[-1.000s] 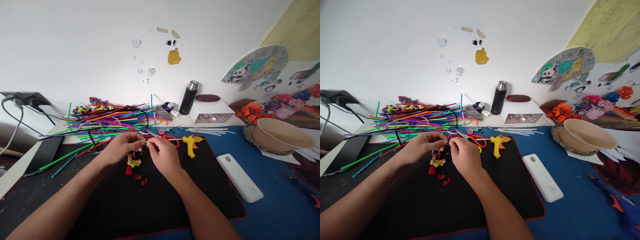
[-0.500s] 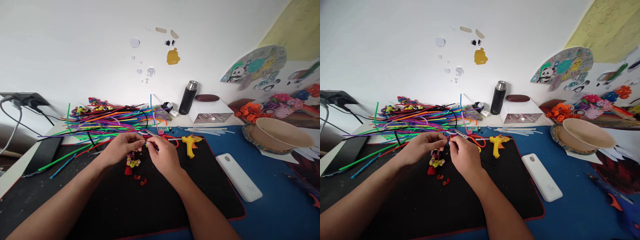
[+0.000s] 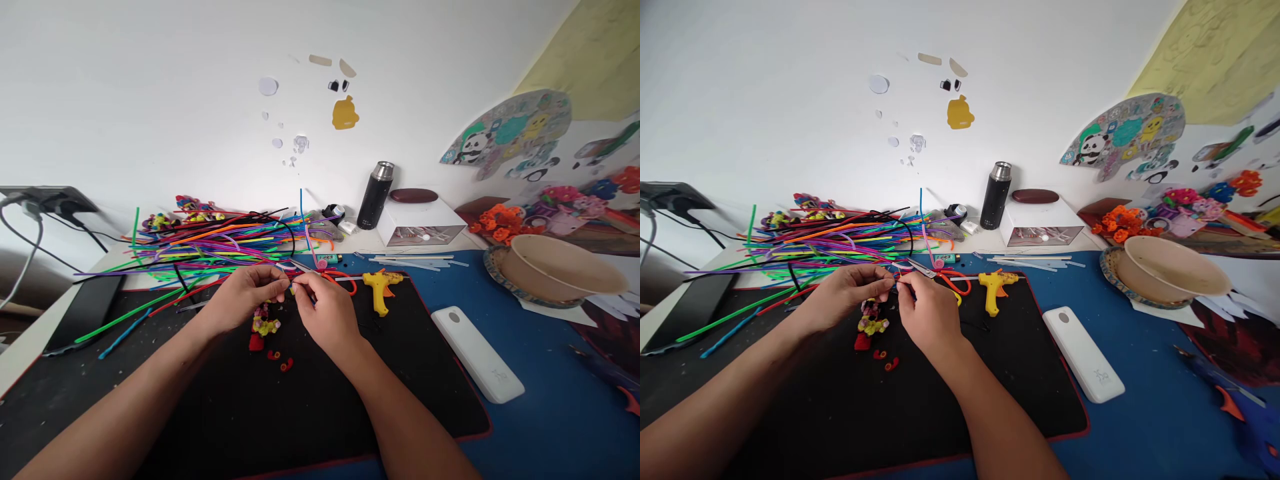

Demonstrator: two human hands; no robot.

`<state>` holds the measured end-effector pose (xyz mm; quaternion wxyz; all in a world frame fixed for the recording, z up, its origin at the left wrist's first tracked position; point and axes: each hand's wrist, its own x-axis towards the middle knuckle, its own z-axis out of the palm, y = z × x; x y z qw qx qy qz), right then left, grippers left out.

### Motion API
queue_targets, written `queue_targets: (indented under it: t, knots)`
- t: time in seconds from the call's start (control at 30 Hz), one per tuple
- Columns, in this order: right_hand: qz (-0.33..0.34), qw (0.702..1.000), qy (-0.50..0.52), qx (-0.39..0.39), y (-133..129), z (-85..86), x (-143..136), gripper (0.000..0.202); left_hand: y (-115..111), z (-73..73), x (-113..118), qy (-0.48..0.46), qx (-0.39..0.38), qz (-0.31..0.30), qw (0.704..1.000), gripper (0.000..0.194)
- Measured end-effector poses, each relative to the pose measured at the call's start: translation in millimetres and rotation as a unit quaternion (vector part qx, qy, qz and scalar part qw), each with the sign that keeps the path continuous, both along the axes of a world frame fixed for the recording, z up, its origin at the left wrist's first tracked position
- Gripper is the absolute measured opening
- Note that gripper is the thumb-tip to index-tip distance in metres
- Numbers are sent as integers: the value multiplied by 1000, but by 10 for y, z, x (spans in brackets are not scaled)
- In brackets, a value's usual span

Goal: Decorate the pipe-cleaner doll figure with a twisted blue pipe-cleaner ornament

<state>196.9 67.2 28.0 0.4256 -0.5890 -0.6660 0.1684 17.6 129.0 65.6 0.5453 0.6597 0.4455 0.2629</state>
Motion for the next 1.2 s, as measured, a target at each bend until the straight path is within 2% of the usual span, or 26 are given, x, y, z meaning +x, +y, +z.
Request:
queue_targets:
  t: [0.27, 0.67, 0.93, 1.2]
  knots:
    - [-4, 998, 59, 4, 6, 21, 10, 19, 63, -48, -62, -10, 6, 19, 1000, 49]
    - [-6, 998, 64, -16, 2, 31, 0, 17, 6, 12, 3, -25, 5, 7, 1000, 47]
    - [-3, 994, 98, -36, -7, 48, -6, 18, -14, -23, 21, -31, 3, -2, 1000, 46]
    - [1, 994, 108, -35, -5, 37, -12, 17, -30, 8, 35, -20, 24, 3, 1000, 48]
